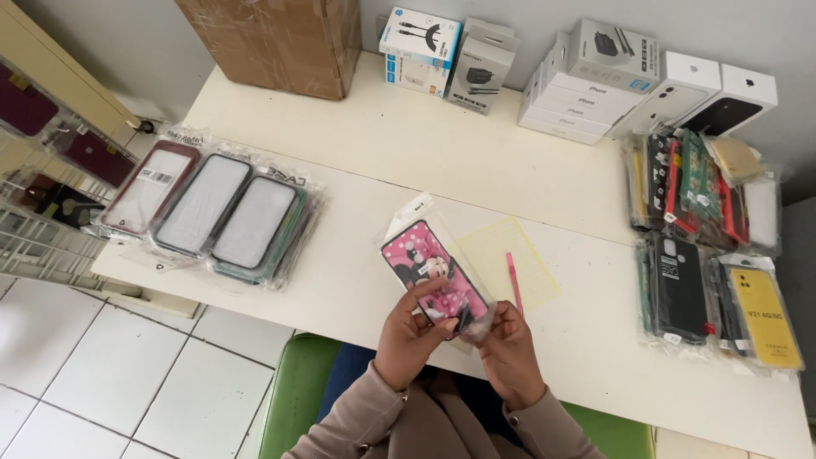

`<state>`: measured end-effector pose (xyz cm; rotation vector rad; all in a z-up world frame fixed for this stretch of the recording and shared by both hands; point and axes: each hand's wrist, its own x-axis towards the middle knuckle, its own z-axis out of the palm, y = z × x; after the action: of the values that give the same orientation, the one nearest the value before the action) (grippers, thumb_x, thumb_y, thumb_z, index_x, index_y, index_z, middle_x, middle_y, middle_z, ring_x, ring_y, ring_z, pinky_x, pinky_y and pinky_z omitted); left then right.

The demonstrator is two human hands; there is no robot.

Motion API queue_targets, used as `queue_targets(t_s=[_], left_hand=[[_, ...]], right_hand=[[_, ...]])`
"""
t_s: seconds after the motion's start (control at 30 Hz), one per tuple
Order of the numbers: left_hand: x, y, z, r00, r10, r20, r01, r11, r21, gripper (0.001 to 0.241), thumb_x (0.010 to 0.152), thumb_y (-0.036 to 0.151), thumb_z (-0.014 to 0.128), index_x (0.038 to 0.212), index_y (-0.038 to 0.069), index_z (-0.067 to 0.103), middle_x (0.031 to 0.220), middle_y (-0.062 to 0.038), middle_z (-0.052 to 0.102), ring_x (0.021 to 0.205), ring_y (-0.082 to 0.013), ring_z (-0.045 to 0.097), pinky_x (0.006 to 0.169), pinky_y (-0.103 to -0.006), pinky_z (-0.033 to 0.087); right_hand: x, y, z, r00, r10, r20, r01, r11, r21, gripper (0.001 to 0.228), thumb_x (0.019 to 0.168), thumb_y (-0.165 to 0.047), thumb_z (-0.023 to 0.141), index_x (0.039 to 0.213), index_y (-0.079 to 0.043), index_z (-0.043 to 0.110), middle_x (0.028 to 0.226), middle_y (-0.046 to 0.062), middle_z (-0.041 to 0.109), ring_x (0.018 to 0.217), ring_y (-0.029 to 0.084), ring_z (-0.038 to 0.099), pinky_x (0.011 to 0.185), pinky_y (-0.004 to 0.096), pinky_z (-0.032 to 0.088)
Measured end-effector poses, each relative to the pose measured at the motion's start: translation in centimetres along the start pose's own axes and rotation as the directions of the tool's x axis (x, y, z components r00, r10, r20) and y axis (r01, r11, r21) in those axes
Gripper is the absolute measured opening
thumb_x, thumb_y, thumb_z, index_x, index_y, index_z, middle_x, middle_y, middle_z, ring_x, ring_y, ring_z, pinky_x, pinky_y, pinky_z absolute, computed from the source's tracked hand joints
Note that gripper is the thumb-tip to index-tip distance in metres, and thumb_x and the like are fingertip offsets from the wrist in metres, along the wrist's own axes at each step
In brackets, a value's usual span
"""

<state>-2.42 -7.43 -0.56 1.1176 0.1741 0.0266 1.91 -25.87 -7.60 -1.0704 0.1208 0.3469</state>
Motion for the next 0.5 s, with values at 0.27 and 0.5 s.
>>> queue_targets(t_s=[0.27,0.5], left_hand=[[0.0,-1.0,-1.0,0.994,0.047,0.099,-0.057,0.994,0.096,0.062,0.094,0.007,0.072,0.148,0.013,0.042,0.120,-0.004,0.060,0.088,-0.0101,0.060,0.074,-0.0242,0.055],[-0.2,0.8,-1.0,0.954,-0.292,-0.069,0.281,0.949,-0.143,0.089,0.081,0.071,0.037,0.156,0.023,0.031,0.157,0.002,0.046,0.133,-0.0232,0.057,0.110,-0.0460,0.050]], right_hand=[[-0.4,-0.6,1.1,0.995,-0.089,0.038,0.095,0.976,-0.196,0.044,0.083,-0.004,0.079,0.125,-0.001,0.064,0.103,0.013,0.074,0.095,0.020,0.069,0.084,0.033,0.056],[1.0,-1.5,4.5,0.541,-0.478,0.692,0.818,0.106,-0.566,0.020,0.103,-0.005,0.056,0.116,-0.001,0.069,0.121,0.015,0.069,0.113,0.031,0.068,0.100,0.042,0.058]])
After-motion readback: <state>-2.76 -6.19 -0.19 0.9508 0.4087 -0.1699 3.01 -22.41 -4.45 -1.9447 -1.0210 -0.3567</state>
